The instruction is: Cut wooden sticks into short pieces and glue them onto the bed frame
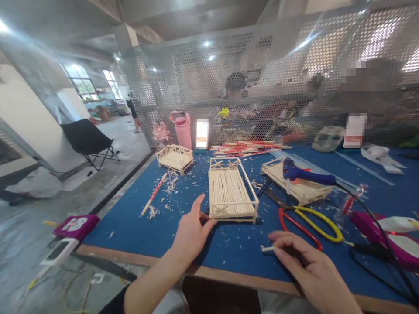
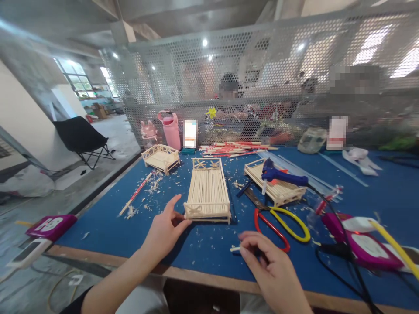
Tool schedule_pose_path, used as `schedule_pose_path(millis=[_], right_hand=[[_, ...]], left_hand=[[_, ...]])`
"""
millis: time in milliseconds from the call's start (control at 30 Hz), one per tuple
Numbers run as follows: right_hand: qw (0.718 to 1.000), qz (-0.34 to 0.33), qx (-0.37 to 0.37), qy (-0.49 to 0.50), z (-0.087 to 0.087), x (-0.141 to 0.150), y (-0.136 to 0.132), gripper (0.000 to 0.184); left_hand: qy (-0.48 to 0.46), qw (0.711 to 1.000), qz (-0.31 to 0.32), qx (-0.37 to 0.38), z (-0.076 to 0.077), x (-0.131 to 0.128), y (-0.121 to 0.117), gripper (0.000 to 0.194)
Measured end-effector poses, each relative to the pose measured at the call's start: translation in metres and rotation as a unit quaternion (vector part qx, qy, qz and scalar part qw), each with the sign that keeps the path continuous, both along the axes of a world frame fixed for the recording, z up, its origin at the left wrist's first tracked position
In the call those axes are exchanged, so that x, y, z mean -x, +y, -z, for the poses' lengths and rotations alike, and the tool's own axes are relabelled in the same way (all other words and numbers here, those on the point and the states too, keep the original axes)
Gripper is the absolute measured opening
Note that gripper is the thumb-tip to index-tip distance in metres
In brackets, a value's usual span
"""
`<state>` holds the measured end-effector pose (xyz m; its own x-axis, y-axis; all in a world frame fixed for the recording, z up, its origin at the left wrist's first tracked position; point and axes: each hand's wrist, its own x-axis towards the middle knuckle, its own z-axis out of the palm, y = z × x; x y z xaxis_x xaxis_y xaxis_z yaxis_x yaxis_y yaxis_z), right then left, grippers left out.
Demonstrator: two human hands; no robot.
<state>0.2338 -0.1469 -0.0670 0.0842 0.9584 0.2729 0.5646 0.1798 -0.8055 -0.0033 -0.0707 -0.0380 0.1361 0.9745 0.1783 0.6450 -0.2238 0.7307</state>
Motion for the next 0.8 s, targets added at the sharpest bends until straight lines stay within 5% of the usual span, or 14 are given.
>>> schedule_pose_path(millis=[300,567,667,800], right_hand=[[0.995,-0.066,0.072,-0.026,-0.025,0.034,0.029,0.017],[0.991,-0.085,0.097,-0.036,-0.035,0.033,0.045,0.015],[0.993,-0.072,0.084,-0.028,-0.031,0.029,0.037,0.019],[0.999,-0.008,0.025,0.044,-0.006,0.017,0.02,0.026]], left_hand=[[0.001,1.0,-0.015,-0.022,0.005,-0.004,0.002,0.059],[0.012,1.0,0.009,0.005,-0.002,0.002,0.014,0.068],[0.045,0.998,0.051,-0.007,-0.017,0.018,0.021,0.069],[0.144,0.982,0.108,-0.049,-0.057,0.022,0.056,0.035]])
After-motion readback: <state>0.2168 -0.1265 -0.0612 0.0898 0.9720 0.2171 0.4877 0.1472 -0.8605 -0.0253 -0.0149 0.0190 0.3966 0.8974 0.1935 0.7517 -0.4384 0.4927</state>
